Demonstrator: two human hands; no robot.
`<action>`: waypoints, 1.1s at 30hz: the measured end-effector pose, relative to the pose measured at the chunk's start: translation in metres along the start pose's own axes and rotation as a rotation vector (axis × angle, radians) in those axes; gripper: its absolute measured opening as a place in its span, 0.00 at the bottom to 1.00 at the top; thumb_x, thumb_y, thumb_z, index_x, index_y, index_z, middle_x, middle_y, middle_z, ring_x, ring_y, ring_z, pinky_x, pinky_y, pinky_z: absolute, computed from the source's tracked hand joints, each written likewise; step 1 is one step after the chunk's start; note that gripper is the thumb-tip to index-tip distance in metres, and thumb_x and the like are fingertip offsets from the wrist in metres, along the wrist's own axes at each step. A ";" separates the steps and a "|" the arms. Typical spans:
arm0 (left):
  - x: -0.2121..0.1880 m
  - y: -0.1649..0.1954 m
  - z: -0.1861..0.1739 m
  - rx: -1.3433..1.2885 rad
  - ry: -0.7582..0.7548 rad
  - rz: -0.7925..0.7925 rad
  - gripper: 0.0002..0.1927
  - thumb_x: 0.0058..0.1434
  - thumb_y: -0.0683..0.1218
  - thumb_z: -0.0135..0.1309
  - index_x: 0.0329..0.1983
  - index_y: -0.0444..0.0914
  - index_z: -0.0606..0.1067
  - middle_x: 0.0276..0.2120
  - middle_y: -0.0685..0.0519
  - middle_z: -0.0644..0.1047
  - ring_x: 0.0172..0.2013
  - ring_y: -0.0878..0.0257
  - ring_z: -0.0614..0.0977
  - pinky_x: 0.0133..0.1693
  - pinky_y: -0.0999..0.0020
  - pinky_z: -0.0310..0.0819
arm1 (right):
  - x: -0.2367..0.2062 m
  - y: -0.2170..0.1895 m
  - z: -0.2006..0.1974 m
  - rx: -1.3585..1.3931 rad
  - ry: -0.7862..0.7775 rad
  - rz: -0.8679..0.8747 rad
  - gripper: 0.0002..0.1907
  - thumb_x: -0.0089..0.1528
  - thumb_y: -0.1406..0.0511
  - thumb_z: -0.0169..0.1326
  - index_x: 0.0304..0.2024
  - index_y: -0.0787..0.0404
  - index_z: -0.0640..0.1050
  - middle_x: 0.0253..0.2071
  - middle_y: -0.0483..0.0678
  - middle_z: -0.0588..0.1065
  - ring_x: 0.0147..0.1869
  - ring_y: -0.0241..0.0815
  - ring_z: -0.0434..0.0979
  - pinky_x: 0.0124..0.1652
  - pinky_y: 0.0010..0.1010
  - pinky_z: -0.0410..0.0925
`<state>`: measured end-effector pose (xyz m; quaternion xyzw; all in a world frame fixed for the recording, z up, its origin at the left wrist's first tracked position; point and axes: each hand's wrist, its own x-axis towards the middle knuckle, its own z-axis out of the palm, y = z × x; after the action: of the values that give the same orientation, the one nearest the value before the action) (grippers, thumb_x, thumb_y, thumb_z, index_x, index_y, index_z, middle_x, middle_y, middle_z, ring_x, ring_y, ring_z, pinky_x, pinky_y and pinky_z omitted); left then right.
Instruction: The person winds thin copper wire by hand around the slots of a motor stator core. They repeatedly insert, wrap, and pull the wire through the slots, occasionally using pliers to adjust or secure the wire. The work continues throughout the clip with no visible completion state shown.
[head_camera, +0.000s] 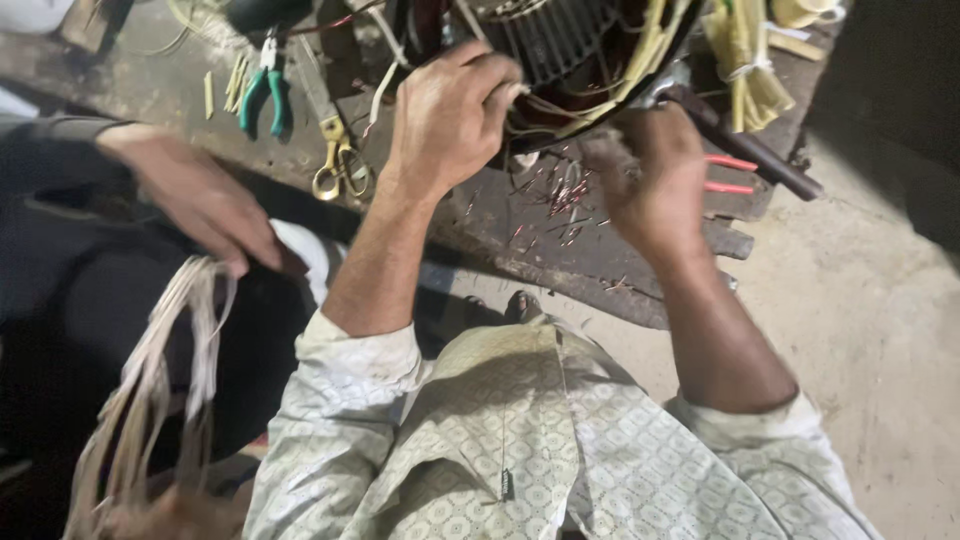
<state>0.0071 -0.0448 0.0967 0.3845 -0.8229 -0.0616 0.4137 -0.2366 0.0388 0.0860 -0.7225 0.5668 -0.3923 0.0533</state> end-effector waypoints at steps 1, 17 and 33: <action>0.000 0.000 0.001 -0.010 -0.017 -0.013 0.04 0.65 0.43 0.62 0.39 0.38 0.82 0.34 0.54 0.81 0.29 0.63 0.83 0.31 0.67 0.81 | 0.007 -0.002 0.003 -0.299 -0.017 -0.276 0.16 0.71 0.58 0.56 0.49 0.65 0.73 0.45 0.55 0.71 0.51 0.49 0.73 0.47 0.41 0.70; 0.008 0.005 -0.011 -0.126 -0.065 -0.068 0.03 0.67 0.43 0.62 0.41 0.39 0.82 0.34 0.55 0.81 0.29 0.64 0.84 0.32 0.68 0.81 | -0.008 0.003 0.008 -0.075 -0.273 -0.380 0.07 0.66 0.65 0.58 0.37 0.64 0.79 0.37 0.53 0.76 0.40 0.48 0.77 0.43 0.42 0.74; 0.007 0.003 -0.009 -0.157 -0.026 -0.061 0.04 0.67 0.43 0.62 0.41 0.37 0.82 0.36 0.52 0.81 0.30 0.60 0.84 0.32 0.65 0.80 | 0.014 -0.009 0.047 1.364 -0.146 0.795 0.11 0.70 0.60 0.49 0.34 0.56 0.70 0.28 0.44 0.69 0.29 0.37 0.65 0.27 0.30 0.59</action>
<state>0.0088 -0.0453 0.1081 0.3749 -0.8088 -0.1433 0.4298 -0.1992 0.0127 0.0659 -0.2976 0.4120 -0.5564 0.6574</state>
